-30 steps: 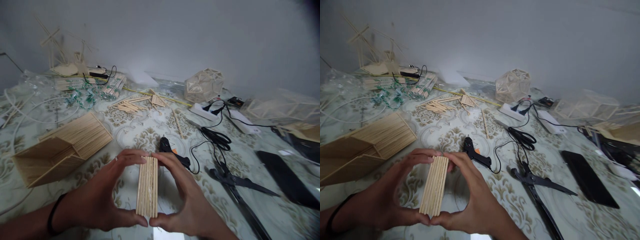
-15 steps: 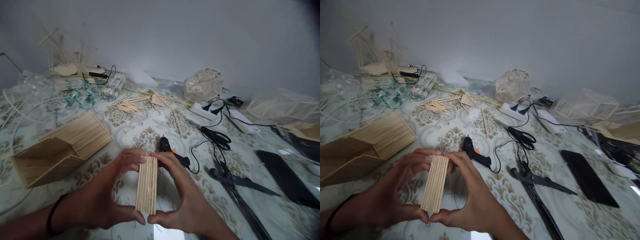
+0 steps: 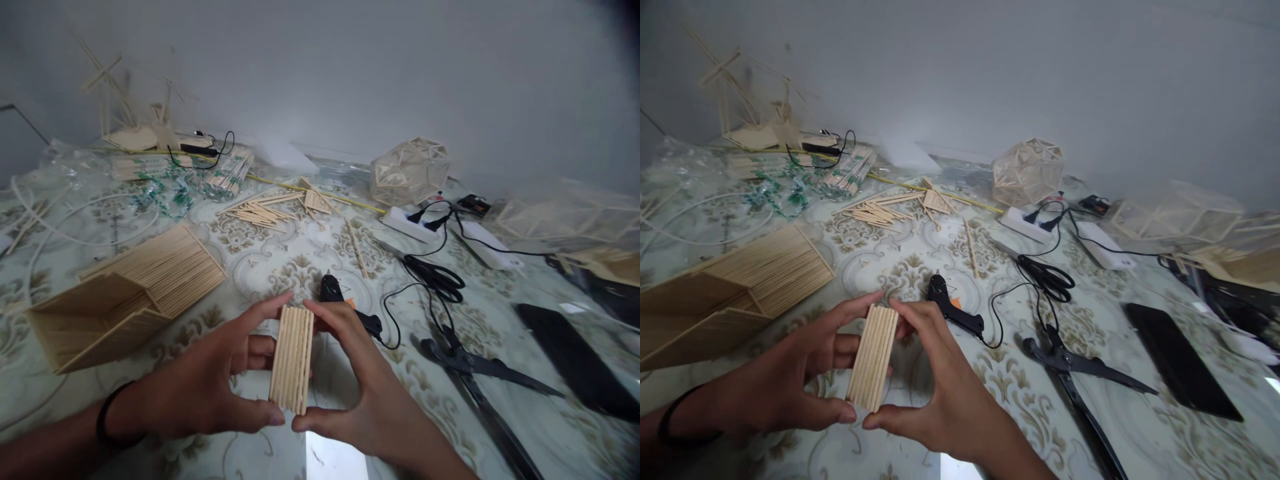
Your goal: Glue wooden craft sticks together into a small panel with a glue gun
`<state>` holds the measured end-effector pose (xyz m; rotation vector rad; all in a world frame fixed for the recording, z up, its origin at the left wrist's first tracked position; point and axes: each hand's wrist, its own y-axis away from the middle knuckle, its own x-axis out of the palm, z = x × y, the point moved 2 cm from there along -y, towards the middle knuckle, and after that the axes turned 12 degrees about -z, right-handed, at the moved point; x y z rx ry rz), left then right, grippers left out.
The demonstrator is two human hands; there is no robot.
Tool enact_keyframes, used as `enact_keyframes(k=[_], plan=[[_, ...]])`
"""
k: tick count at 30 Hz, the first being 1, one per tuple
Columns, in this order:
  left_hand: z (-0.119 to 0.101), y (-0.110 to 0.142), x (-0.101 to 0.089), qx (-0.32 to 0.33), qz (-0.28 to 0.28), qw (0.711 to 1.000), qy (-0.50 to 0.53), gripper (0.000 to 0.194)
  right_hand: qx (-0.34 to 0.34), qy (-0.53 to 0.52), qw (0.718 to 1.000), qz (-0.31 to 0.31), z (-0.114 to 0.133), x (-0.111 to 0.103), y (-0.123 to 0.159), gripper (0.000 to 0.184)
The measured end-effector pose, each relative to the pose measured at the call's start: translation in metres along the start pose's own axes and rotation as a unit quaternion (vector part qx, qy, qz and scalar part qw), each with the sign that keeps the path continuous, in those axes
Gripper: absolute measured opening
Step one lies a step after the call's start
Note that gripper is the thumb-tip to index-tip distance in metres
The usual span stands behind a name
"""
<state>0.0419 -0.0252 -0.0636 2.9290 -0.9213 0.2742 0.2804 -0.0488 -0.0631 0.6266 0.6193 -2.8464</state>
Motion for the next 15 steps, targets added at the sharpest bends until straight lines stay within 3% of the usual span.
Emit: enact_keyframes(k=[4,8,11,13,15], plan=[[0.001,-0.001,0.000,-0.012,0.010,1.000,0.016,0.111,0.014,0.010,1.000,0.009,-0.002,0.000,0.001,0.125],[0.000,-0.002,0.000,-0.089,-0.013,0.994,0.057,0.105,0.027,0.010,0.999,0.019,-0.003,-0.001,0.001,0.130],[0.003,-0.003,-0.003,-0.102,-0.017,0.990,0.095,0.107,0.031,0.001,0.999,0.014,-0.002,-0.002,0.000,0.131],[0.007,-0.005,-0.006,-0.090,-0.020,0.987,0.130,0.106,0.035,0.003,0.999,-0.004,-0.002,-0.004,-0.002,0.121],[0.011,-0.006,-0.008,-0.074,-0.025,0.984,0.162,0.103,0.038,0.011,0.999,-0.033,-0.002,-0.007,-0.005,0.099]])
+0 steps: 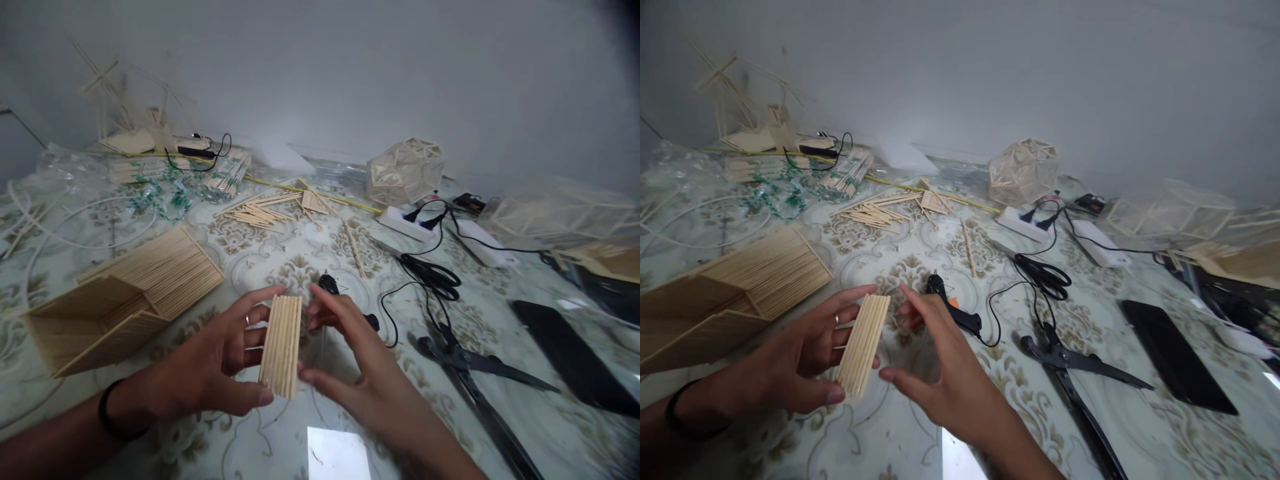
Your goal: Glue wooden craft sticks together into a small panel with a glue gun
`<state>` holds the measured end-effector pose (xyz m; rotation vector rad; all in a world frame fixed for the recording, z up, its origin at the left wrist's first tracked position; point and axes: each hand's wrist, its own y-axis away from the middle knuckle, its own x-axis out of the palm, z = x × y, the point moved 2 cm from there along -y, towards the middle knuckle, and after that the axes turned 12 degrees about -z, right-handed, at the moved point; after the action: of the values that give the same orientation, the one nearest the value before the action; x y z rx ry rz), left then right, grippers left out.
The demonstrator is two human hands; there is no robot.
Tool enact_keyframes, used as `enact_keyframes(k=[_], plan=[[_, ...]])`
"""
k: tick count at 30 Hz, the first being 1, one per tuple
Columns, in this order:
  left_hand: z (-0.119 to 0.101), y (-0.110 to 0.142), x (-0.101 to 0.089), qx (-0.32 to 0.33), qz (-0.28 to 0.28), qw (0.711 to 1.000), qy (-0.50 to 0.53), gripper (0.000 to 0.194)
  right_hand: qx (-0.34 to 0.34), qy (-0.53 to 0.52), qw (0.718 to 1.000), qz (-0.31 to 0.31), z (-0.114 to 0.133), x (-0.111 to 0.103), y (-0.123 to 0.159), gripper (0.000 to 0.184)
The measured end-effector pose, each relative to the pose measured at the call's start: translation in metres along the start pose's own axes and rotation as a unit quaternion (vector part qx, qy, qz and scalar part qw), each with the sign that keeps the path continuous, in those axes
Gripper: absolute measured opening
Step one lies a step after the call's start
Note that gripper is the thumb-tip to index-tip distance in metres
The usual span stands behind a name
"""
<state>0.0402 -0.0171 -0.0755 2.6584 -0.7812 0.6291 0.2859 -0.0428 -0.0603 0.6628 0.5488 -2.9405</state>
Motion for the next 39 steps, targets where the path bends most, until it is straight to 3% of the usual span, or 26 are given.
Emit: enact_keyframes(k=[5,11,20,28,31,35,39], plan=[[0.001,-0.001,0.000,0.005,0.011,1.000,0.018,0.096,-0.037,0.006,0.998,-0.042,0.003,-0.002,-0.005,0.051],[-0.001,-0.001,0.000,0.003,-0.006,1.000,0.005,0.094,-0.045,0.017,0.996,-0.070,0.007,-0.004,-0.008,0.027],[-0.010,-0.003,0.003,-0.008,0.018,1.000,-0.011,0.086,-0.012,-0.070,0.997,0.004,0.018,0.006,-0.005,0.016],[-0.017,-0.002,0.005,0.012,-0.017,0.999,-0.044,0.081,0.036,-0.097,0.994,0.026,0.013,0.009,-0.001,0.007],[-0.019,-0.001,0.008,0.007,-0.017,0.999,-0.050,0.081,0.054,-0.090,0.994,0.006,0.010,0.009,0.001,0.009],[-0.019,-0.001,0.009,0.006,-0.010,0.999,-0.052,0.079,0.008,-0.058,0.998,-0.028,0.013,0.009,0.001,0.015],[-0.018,-0.002,0.008,0.020,-0.007,0.998,-0.064,0.082,-0.013,-0.046,0.999,-0.024,0.016,0.008,0.001,0.018]])
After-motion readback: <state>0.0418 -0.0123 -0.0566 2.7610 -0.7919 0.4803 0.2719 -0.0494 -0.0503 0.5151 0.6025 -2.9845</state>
